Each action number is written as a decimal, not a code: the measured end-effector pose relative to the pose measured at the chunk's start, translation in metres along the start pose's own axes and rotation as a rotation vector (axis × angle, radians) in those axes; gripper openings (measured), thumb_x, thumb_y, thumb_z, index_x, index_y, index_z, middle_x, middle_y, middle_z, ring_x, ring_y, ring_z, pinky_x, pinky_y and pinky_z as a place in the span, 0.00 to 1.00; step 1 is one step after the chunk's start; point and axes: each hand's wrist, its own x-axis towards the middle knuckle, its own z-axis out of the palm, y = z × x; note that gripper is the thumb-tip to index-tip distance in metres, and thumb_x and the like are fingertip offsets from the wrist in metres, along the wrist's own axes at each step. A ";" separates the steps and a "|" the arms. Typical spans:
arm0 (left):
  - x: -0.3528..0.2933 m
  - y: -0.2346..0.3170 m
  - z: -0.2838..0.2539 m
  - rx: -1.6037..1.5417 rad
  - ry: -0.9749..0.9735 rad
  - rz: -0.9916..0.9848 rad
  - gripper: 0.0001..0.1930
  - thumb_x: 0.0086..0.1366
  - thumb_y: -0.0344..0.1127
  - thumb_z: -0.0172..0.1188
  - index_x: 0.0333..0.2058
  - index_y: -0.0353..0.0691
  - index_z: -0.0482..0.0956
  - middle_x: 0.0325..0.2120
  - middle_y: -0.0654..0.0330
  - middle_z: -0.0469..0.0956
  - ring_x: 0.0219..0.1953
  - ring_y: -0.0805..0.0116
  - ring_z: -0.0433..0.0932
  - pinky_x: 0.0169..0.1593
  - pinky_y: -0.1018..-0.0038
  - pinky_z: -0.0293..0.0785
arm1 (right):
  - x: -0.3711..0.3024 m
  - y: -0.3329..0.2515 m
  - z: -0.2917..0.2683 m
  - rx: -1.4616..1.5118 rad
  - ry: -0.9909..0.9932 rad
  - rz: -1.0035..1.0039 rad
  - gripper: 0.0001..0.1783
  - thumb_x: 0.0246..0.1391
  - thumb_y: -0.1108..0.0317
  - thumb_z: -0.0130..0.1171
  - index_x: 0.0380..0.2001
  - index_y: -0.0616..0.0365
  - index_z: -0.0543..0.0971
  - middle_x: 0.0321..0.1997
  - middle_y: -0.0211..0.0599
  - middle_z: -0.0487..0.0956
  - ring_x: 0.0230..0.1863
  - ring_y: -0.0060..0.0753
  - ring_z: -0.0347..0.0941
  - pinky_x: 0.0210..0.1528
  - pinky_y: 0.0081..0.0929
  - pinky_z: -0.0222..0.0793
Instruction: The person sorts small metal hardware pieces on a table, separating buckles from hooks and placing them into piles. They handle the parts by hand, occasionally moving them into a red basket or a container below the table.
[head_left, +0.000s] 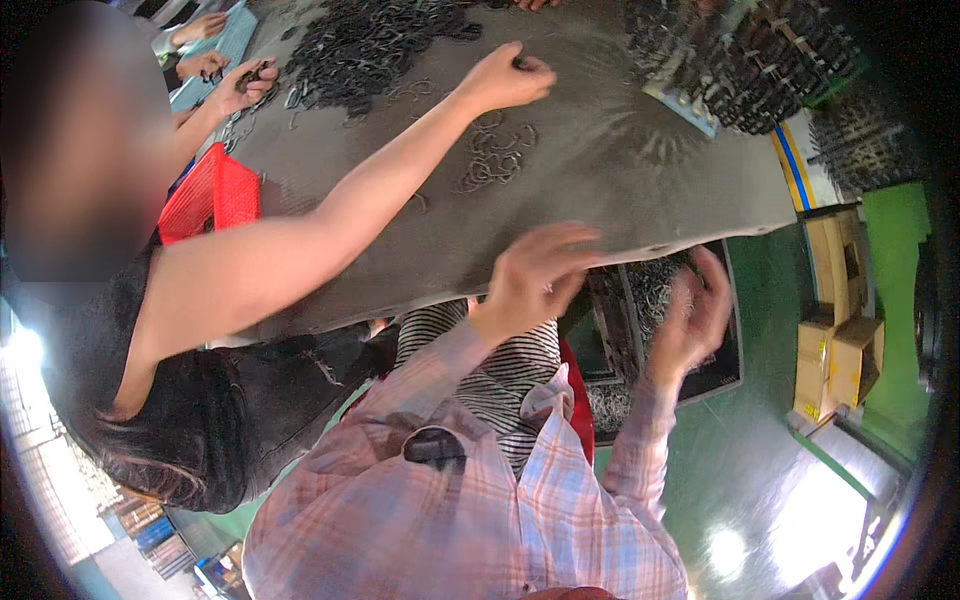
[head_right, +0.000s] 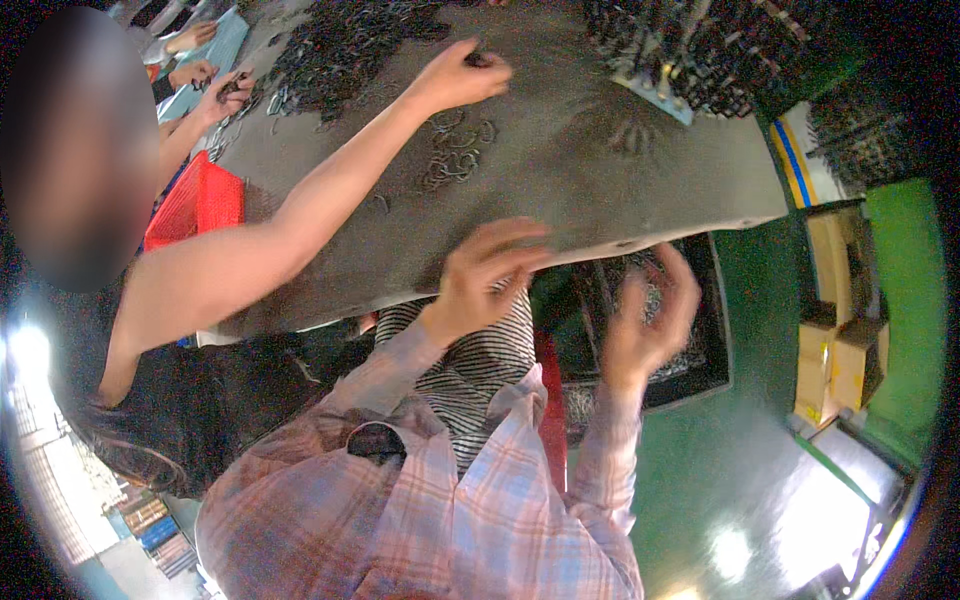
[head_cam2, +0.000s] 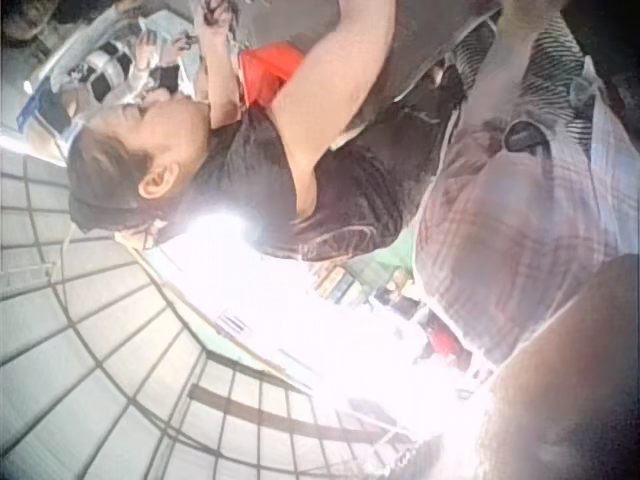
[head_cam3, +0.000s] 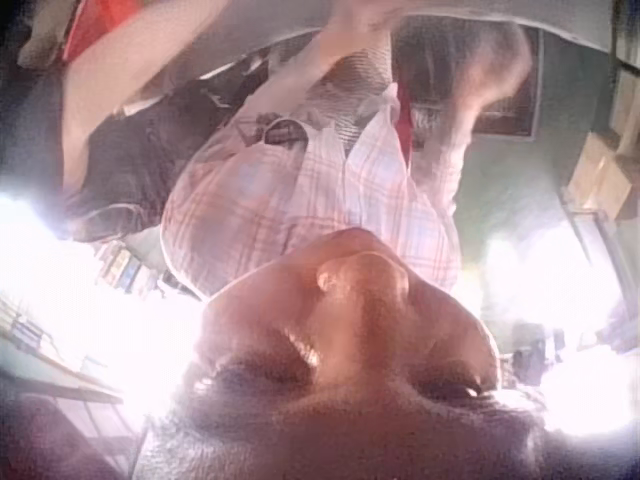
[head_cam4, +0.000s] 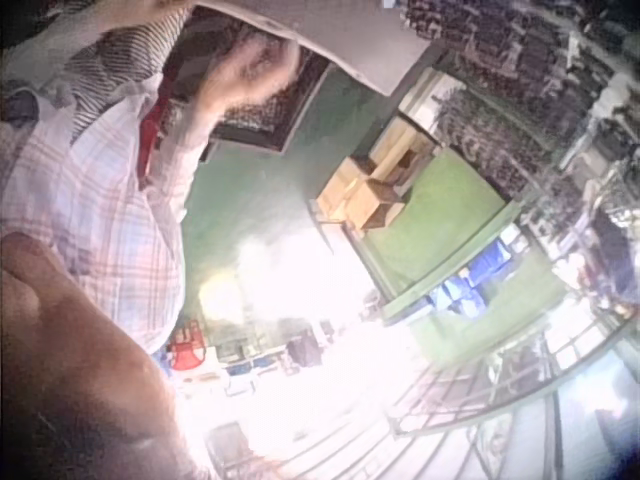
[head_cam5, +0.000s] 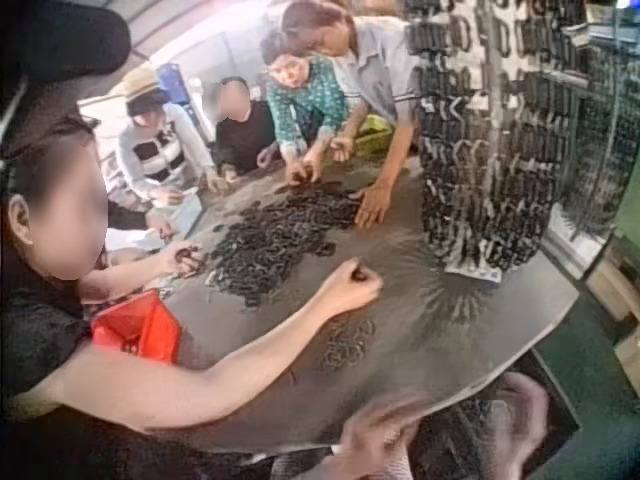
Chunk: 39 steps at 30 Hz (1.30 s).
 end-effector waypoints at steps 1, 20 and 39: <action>-0.019 -0.011 -0.023 0.119 0.033 -0.072 0.13 0.50 0.27 0.62 0.37 0.44 0.81 0.47 0.59 0.76 0.53 0.56 0.71 0.54 0.62 0.68 | 0.008 -0.006 0.023 -0.173 -0.267 -0.185 0.22 0.48 0.76 0.58 0.49 0.61 0.72 0.52 0.44 0.73 0.54 0.44 0.68 0.56 0.35 0.62; 0.080 -0.154 -0.039 0.644 -0.112 -0.205 0.61 0.42 0.77 0.54 0.66 0.41 0.43 0.65 0.43 0.45 0.67 0.45 0.42 0.67 0.54 0.40 | 0.068 0.017 0.195 0.368 -0.712 -0.022 0.30 0.65 0.55 0.39 0.65 0.57 0.53 0.59 0.47 0.68 0.59 0.45 0.65 0.62 0.33 0.56; 0.075 0.026 0.151 -0.181 -0.221 0.367 0.19 0.54 0.34 0.58 0.45 0.36 0.74 0.56 0.50 0.65 0.61 0.52 0.61 0.61 0.61 0.58 | 0.030 -0.005 -0.037 0.195 0.111 0.088 0.29 0.65 0.50 0.38 0.54 0.65 0.66 0.46 0.46 0.75 0.48 0.34 0.71 0.46 0.30 0.71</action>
